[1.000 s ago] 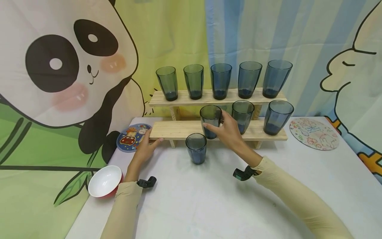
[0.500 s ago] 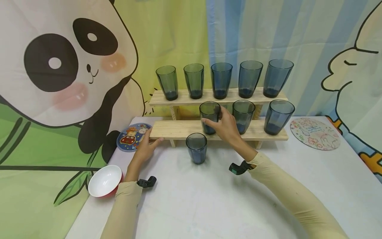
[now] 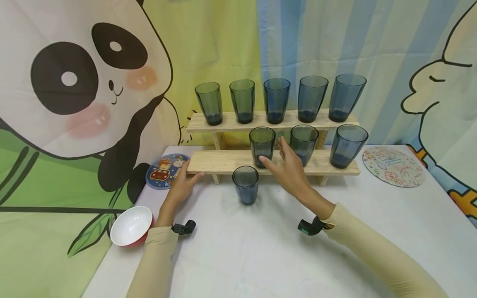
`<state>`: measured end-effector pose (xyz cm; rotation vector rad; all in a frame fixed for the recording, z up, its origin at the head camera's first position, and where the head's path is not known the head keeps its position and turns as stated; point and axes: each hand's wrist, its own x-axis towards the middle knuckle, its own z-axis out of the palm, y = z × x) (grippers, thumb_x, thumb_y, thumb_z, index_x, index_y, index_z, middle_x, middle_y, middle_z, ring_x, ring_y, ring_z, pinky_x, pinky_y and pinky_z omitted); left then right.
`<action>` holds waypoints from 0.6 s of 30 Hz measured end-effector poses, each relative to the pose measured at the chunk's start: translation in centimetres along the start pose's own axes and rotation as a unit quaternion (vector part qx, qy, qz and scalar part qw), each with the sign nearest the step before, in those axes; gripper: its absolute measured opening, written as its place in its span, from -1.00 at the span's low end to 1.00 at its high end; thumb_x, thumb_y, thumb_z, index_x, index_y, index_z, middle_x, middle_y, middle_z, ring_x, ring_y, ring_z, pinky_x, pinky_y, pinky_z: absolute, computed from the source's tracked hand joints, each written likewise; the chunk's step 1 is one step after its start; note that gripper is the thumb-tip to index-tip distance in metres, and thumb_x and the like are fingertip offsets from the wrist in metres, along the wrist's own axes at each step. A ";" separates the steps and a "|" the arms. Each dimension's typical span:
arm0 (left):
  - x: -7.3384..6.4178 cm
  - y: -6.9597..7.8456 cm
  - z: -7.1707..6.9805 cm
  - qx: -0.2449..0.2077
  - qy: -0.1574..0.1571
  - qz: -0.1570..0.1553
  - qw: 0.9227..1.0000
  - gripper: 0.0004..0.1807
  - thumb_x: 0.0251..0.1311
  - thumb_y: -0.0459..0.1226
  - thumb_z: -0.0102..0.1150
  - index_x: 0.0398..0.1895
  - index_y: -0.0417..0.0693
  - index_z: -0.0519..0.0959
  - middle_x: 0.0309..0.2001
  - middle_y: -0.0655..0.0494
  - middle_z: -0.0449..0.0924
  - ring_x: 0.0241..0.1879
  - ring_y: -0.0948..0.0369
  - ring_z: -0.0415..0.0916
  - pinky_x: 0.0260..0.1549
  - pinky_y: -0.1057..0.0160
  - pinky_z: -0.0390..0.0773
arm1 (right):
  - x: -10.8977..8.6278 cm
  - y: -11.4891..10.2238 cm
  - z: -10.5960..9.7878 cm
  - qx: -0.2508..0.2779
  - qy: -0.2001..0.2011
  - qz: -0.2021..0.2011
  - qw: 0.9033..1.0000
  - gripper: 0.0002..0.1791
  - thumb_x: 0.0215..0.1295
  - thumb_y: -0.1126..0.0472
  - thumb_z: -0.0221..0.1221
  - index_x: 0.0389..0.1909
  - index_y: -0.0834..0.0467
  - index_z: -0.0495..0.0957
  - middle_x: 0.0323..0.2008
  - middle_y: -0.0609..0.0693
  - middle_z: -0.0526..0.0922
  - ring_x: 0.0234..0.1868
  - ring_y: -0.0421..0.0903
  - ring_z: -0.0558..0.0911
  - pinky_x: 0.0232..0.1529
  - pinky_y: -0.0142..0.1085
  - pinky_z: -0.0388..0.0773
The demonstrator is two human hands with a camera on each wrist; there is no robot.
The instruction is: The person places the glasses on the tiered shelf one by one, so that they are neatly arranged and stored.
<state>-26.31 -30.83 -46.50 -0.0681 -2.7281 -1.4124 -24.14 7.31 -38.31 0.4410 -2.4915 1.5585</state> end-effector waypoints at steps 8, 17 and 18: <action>0.3 0.4 -0.3 0.009 0.004 -0.001 1.000 0.01 0.46 0.13 0.23 0.72 -0.02 -0.07 0.63 -0.32 0.07 0.55 -0.29 0.19 0.53 -0.28 0.16 | -3.3 0.8 -0.1 0.018 -0.017 -0.077 0.997 -0.11 0.44 -0.10 0.35 0.64 0.11 0.20 0.55 0.08 0.37 0.54 0.04 0.39 0.52 -0.15 0.37; 0.1 -0.2 -0.1 -0.005 0.000 0.003 1.000 -0.01 0.48 0.10 0.23 0.73 -0.02 -0.08 0.63 -0.30 0.08 0.53 -0.26 0.23 0.51 -0.25 0.23 | -3.3 4.1 4.7 0.033 -0.120 -0.022 0.992 0.19 0.09 -0.23 0.57 0.64 0.12 0.20 0.51 0.08 0.42 0.49 0.06 0.48 0.46 -0.11 0.45; 0.1 -0.1 -0.1 -0.004 0.001 0.004 1.000 -0.01 0.48 0.10 0.23 0.73 -0.02 -0.08 0.63 -0.30 0.08 0.53 -0.26 0.23 0.51 -0.25 0.22 | -3.2 4.3 5.1 0.036 -0.121 -0.026 0.992 0.18 0.09 -0.20 0.58 0.63 0.11 0.21 0.50 0.08 0.44 0.47 0.06 0.50 0.45 -0.12 0.48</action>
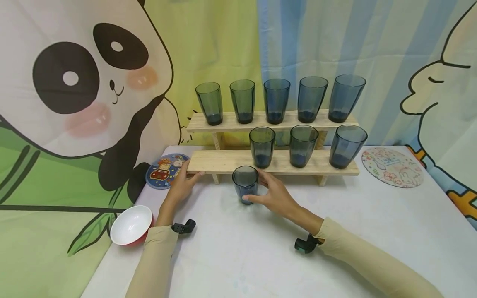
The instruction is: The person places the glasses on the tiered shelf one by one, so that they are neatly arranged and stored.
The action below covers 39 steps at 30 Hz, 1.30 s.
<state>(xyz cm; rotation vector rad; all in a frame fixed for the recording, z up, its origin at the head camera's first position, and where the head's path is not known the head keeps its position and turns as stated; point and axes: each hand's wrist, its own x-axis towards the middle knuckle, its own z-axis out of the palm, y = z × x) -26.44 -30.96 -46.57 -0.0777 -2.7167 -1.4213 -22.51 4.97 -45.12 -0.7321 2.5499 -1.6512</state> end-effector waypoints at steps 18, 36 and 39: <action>0.2 0.3 0.3 0.005 0.001 0.005 1.000 -0.02 0.49 0.06 0.23 0.72 -0.04 -0.08 0.61 -0.34 0.10 0.52 -0.27 0.24 0.51 -0.23 0.24 | 0.7 0.3 1.5 0.011 0.014 -0.024 1.000 -0.17 0.14 -0.01 0.59 0.42 0.01 0.48 0.27 0.00 0.66 0.33 0.03 0.63 0.35 -0.02 0.57; 0.0 0.1 0.4 0.002 0.000 -0.004 1.000 -0.01 0.48 0.09 0.22 0.73 -0.03 -0.09 0.64 -0.31 0.06 0.55 -0.26 0.19 0.54 -0.24 0.18 | 4.8 -6.8 0.7 0.004 0.022 -0.024 0.999 -0.25 0.22 -0.10 0.53 0.34 0.08 0.47 0.16 -0.01 0.67 0.25 0.01 0.65 0.19 0.04 0.64; -0.1 0.0 0.3 -0.001 0.000 -0.004 1.000 -0.01 0.48 0.10 0.22 0.73 -0.02 -0.09 0.63 -0.31 0.07 0.54 -0.26 0.21 0.53 -0.25 0.20 | 6.4 -7.7 1.4 -0.001 0.039 -0.026 0.999 -0.28 0.23 -0.12 0.52 0.29 0.09 0.49 0.11 0.00 0.67 0.17 -0.01 0.65 0.11 0.01 0.65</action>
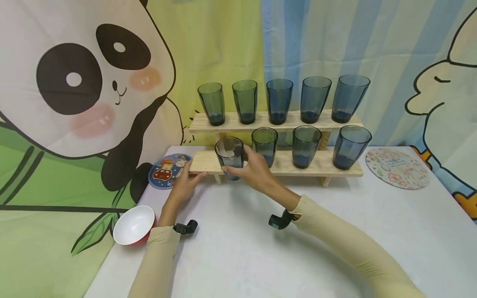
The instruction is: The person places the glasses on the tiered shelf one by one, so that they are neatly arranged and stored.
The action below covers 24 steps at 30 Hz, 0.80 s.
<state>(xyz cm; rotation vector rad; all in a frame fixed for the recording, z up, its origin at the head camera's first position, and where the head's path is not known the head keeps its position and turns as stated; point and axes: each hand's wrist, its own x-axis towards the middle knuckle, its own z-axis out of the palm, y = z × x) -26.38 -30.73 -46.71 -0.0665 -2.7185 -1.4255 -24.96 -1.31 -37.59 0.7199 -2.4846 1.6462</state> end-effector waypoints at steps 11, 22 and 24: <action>-0.1 -0.2 -0.1 0.007 -0.002 -0.003 1.000 -0.03 0.49 0.10 0.21 0.73 0.00 -0.08 0.63 -0.29 0.10 0.53 -0.24 0.24 0.52 -0.24 0.21 | 4.5 0.6 3.1 -0.007 0.049 0.018 0.999 -0.26 0.24 -0.11 0.51 0.31 0.15 0.48 0.13 0.08 0.68 0.12 -0.01 0.67 0.09 -0.06 0.66; 0.1 0.0 -0.2 0.016 0.000 -0.010 1.000 0.00 0.47 0.14 0.22 0.73 0.00 -0.09 0.64 -0.30 0.07 0.58 -0.25 0.14 0.56 -0.26 0.12 | 6.3 1.3 3.8 0.003 0.046 0.008 0.999 -0.25 0.29 -0.05 0.49 0.37 0.17 0.44 0.16 0.09 0.66 0.10 0.00 0.67 0.08 -0.09 0.66; 0.1 0.0 -0.2 0.017 0.000 -0.009 1.000 0.00 0.47 0.13 0.22 0.73 -0.01 -0.09 0.64 -0.30 0.06 0.58 -0.26 0.14 0.56 -0.25 0.12 | 6.4 1.3 3.9 0.003 0.044 0.006 0.999 -0.26 0.30 -0.05 0.49 0.36 0.17 0.45 0.15 0.09 0.66 0.08 0.00 0.68 0.07 -0.09 0.67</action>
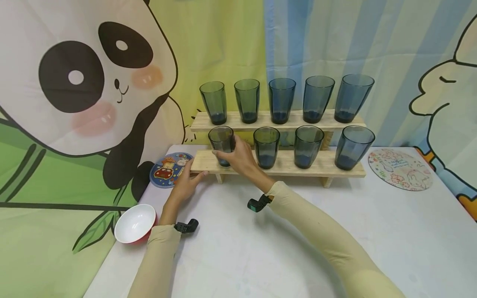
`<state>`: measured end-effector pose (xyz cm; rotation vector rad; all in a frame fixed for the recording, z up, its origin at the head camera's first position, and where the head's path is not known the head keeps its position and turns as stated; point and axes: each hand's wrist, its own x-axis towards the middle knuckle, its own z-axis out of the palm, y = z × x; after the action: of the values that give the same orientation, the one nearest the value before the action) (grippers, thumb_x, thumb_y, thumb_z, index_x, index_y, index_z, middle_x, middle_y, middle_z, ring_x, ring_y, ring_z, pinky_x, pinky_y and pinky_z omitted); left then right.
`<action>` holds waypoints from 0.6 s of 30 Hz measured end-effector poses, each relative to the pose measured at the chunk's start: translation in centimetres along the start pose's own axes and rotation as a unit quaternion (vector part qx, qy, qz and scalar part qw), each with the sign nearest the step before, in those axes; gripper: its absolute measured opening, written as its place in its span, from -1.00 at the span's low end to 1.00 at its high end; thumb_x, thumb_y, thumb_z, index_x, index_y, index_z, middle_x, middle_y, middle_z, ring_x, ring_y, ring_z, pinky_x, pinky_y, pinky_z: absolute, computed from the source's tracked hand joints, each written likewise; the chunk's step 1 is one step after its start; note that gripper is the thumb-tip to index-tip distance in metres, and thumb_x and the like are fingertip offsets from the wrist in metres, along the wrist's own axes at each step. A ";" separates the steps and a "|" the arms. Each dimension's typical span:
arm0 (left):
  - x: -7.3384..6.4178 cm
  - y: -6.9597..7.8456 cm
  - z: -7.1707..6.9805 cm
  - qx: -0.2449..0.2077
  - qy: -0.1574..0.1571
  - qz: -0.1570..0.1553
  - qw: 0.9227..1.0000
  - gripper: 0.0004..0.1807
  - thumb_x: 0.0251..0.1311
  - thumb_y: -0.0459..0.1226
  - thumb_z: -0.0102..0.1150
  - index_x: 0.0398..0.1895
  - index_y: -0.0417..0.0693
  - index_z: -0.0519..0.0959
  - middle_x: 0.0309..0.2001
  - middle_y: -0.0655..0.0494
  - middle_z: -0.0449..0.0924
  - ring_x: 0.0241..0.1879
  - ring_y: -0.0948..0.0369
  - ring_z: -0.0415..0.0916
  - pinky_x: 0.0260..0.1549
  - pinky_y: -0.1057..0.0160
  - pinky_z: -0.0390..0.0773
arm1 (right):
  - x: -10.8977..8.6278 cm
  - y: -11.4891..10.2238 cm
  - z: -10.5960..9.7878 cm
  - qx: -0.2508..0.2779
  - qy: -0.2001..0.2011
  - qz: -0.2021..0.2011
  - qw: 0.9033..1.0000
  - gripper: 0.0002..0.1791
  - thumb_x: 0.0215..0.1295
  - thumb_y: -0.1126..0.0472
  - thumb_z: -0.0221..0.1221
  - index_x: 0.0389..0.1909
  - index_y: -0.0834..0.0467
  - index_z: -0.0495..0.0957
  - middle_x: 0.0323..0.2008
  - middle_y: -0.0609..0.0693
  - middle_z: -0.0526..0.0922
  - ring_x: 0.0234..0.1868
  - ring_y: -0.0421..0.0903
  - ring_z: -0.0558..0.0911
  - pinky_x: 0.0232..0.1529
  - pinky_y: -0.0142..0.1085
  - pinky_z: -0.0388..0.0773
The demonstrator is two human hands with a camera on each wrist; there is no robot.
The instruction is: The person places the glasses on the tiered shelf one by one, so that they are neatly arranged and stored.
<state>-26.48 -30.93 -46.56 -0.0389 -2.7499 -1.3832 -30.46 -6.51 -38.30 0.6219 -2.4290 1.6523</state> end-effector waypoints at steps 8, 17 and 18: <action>0.1 0.1 0.1 -0.007 -0.004 0.006 1.000 -0.01 0.48 0.10 0.22 0.73 -0.02 -0.10 0.62 -0.33 0.09 0.55 -0.25 0.21 0.53 -0.22 0.20 | 0.0 0.1 0.0 -0.005 -0.003 0.010 1.000 -0.20 0.31 -0.06 0.48 0.42 0.21 0.39 0.19 0.13 0.63 0.12 0.03 0.66 0.12 -0.08 0.66; 0.6 0.6 0.0 0.001 -0.020 0.002 1.000 0.02 0.48 0.14 0.20 0.73 -0.05 -0.11 0.65 -0.32 0.03 0.59 -0.26 0.10 0.56 -0.25 0.12 | -0.5 0.3 -0.4 -0.017 -0.021 0.049 0.998 0.07 0.33 -0.13 0.44 0.64 0.21 0.09 0.44 0.20 0.43 0.40 0.13 0.51 0.36 0.05 0.52; 0.6 0.7 -0.2 0.010 -0.021 0.002 1.000 0.02 0.49 0.15 0.19 0.73 -0.08 -0.12 0.65 -0.32 0.01 0.60 -0.27 0.07 0.56 -0.27 0.10 | -0.8 0.2 -0.4 -0.020 -0.024 0.055 0.998 0.11 0.33 -0.15 0.43 0.66 0.20 0.03 0.50 0.21 0.38 0.45 0.15 0.47 0.40 0.07 0.48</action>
<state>-27.03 -30.65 -45.85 -0.0729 -2.7966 -1.3702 -29.92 -5.87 -38.61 0.5371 -2.5661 1.6427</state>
